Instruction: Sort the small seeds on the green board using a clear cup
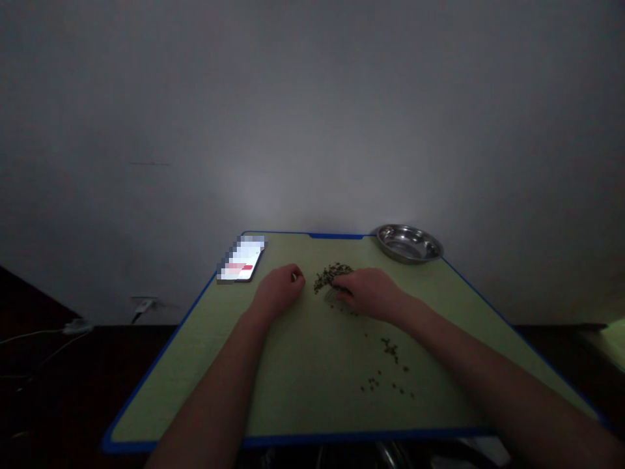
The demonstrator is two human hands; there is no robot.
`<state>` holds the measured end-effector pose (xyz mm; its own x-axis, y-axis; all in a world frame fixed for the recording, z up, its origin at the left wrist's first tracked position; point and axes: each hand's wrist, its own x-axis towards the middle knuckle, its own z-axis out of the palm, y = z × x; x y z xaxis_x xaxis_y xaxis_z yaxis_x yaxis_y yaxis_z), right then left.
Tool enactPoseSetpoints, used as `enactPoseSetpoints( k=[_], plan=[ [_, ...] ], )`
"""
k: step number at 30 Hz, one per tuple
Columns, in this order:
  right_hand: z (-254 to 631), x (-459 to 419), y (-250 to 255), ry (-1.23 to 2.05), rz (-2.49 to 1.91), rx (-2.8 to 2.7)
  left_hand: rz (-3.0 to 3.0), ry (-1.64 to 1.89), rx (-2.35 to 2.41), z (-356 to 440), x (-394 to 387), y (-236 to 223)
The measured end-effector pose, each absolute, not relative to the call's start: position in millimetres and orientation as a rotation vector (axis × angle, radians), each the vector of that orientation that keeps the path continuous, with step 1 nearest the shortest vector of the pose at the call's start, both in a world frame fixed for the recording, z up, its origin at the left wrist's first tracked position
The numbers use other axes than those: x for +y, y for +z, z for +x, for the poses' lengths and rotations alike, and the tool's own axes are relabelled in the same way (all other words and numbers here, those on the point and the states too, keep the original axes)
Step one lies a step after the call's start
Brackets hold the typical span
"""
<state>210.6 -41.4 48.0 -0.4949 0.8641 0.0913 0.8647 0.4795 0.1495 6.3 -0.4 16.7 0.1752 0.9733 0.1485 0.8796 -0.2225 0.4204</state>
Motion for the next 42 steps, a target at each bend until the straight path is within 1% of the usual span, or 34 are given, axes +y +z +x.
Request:
enactPoseSetpoints(
  k=[8,14,21,24,28,37,42],
  plan=[
    [208,-42,53,-0.094,-1.408,-2.806,2.240,0.579,1.780,6,1,16],
    [209,-49,55,-0.037,-1.262,-2.864,2.244,0.572,1.770,6,1,16],
    [231,-53,47,0.016,-1.406,-2.766,2.233,0.586,1.762,5,0,15],
    [241,-58,44,-0.013,-1.484,-2.732,2.237,0.591,1.758,5,1,13],
    [250,-66,43,-0.048,-1.503,-2.708,2.222,0.563,1.786,6,2,14],
    [266,-83,39,0.081,-1.525,-2.624,2.223,0.579,1.776,5,1,14],
    [263,-86,37,0.048,-1.569,-2.608,2.239,0.585,1.772,6,1,15]
  ],
)
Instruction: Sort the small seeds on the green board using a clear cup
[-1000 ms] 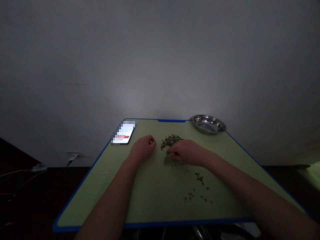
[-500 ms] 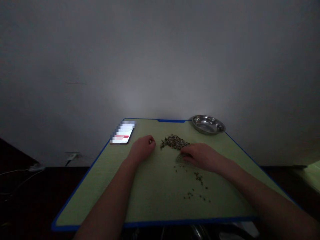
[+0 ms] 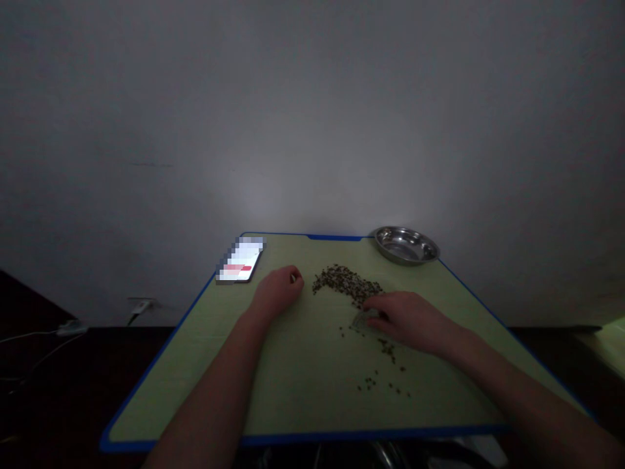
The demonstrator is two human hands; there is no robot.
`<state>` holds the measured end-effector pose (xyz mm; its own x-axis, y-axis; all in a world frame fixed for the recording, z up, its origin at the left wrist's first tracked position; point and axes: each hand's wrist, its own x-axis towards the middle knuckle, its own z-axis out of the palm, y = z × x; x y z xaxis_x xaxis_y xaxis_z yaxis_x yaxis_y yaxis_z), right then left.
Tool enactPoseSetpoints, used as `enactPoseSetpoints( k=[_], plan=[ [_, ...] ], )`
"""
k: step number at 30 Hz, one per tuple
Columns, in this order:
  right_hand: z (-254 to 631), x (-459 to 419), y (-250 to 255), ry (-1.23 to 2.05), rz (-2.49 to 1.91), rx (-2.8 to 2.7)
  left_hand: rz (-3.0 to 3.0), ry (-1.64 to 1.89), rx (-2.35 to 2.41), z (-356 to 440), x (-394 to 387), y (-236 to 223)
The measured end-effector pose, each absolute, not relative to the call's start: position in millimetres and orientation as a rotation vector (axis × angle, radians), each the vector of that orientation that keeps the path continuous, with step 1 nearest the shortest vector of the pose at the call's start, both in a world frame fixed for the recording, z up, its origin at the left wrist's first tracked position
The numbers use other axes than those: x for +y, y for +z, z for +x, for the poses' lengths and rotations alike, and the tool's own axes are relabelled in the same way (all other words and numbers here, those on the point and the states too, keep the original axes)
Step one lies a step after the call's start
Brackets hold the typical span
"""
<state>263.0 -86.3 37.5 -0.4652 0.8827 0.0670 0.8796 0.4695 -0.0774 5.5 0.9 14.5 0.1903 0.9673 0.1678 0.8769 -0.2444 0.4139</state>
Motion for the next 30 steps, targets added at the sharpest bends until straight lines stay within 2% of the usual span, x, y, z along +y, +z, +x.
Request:
enactPoseSetpoints(
  k=[13,30],
  plan=[
    [255,-76,35,-0.049,-1.601,-2.583,2.224,0.571,1.784,5,1,14],
    [221,-73,57,0.128,-1.148,-2.909,2.236,0.563,1.793,5,2,14]
  ],
)
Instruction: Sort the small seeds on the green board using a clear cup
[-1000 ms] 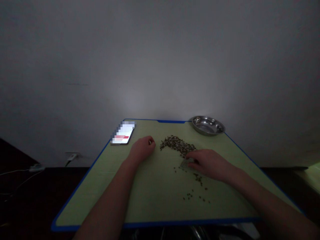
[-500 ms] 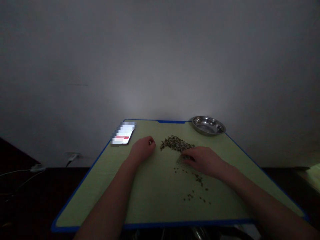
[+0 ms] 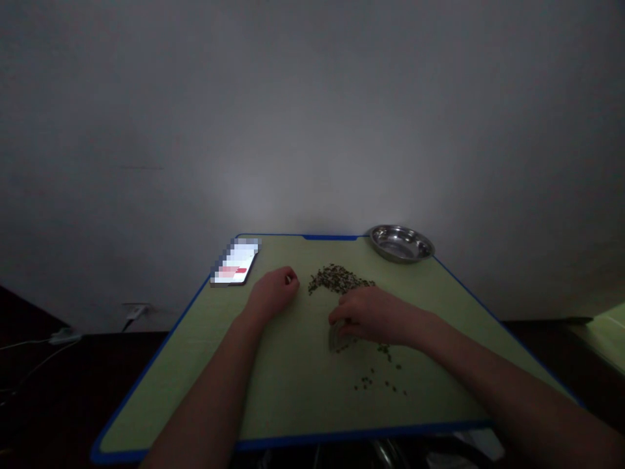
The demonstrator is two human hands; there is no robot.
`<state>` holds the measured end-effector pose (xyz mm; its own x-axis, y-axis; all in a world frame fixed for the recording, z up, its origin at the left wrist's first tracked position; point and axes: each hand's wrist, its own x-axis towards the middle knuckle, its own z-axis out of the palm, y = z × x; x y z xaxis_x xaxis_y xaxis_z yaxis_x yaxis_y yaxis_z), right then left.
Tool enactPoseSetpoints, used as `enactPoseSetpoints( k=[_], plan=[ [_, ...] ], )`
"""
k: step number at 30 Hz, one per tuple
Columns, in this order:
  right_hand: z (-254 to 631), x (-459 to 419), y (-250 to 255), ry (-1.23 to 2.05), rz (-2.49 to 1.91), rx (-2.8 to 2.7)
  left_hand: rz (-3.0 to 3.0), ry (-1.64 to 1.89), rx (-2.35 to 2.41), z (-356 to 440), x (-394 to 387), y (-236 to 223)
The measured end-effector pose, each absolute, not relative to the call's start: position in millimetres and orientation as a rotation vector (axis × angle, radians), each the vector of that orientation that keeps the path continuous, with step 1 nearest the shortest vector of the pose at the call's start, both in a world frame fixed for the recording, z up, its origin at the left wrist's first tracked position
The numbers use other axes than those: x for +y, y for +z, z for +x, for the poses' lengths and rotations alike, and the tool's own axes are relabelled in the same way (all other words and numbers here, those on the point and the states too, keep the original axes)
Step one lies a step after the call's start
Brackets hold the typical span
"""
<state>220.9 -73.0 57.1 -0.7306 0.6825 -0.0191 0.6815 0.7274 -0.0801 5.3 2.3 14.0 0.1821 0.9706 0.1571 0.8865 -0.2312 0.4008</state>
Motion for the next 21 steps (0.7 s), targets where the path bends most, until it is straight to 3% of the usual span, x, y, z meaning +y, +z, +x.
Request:
enactPoseSetpoints(
  k=[21],
  plan=[
    [302,-58,43,0.466,-1.580,-2.536,2.236,0.537,1.774,4,3,17]
  ],
)
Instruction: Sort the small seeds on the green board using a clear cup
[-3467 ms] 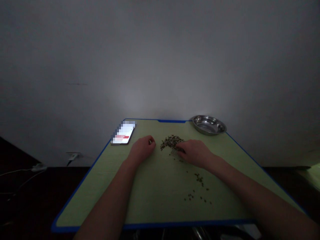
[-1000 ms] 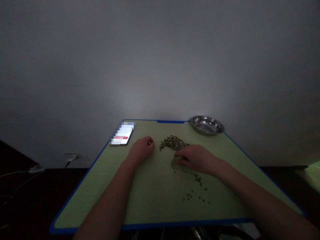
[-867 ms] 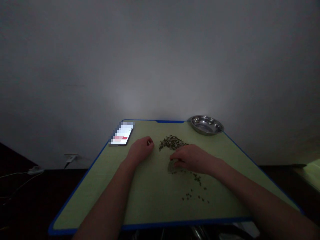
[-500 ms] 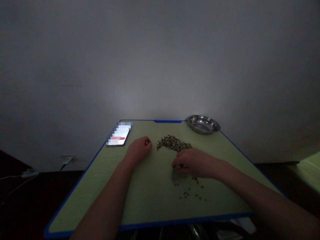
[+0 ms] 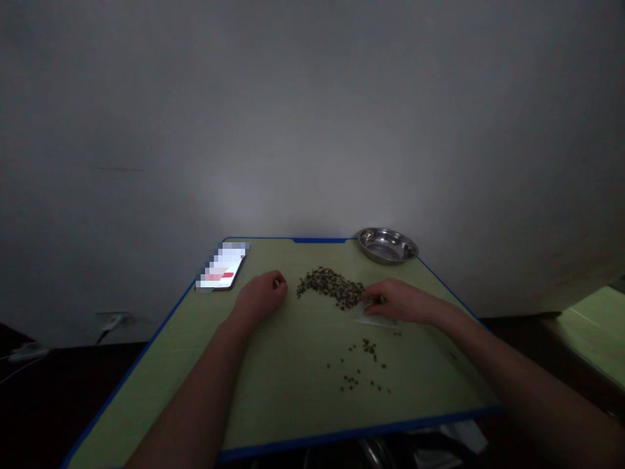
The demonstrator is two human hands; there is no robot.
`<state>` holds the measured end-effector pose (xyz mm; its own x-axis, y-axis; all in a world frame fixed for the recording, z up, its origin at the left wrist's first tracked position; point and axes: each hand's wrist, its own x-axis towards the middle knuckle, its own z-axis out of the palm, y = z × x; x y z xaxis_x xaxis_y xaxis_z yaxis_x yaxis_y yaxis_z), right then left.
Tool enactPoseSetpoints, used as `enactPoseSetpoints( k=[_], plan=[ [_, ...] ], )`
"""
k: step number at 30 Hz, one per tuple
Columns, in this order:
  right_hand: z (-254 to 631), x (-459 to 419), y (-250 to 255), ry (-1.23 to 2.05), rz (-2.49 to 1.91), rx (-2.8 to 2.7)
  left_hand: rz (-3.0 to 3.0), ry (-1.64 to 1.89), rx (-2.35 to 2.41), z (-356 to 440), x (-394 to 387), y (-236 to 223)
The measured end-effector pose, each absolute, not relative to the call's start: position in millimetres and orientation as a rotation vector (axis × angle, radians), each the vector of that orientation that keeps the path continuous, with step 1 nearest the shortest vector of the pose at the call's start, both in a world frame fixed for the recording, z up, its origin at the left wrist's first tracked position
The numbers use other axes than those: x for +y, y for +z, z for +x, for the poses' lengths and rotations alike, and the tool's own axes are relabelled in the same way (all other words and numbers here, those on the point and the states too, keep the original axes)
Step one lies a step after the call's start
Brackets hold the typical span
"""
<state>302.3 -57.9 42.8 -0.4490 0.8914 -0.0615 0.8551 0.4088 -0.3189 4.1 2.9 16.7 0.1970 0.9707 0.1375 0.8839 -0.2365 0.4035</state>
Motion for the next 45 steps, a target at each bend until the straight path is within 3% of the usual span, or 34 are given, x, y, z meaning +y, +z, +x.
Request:
enactPoseSetpoints(
  k=[9,17,34,45],
  plan=[
    [339,-80,30,0.492,-1.766,-2.283,2.193,0.636,1.782,5,3,20],
    [316,-103,17,0.598,-1.705,-2.180,2.207,0.710,1.813,5,3,20],
    [259,-91,34,0.358,-1.593,-2.487,2.222,0.673,1.849,4,2,17],
    [215,-90,54,0.268,-1.145,-2.835,2.212,0.673,1.821,5,2,16]
  ],
)
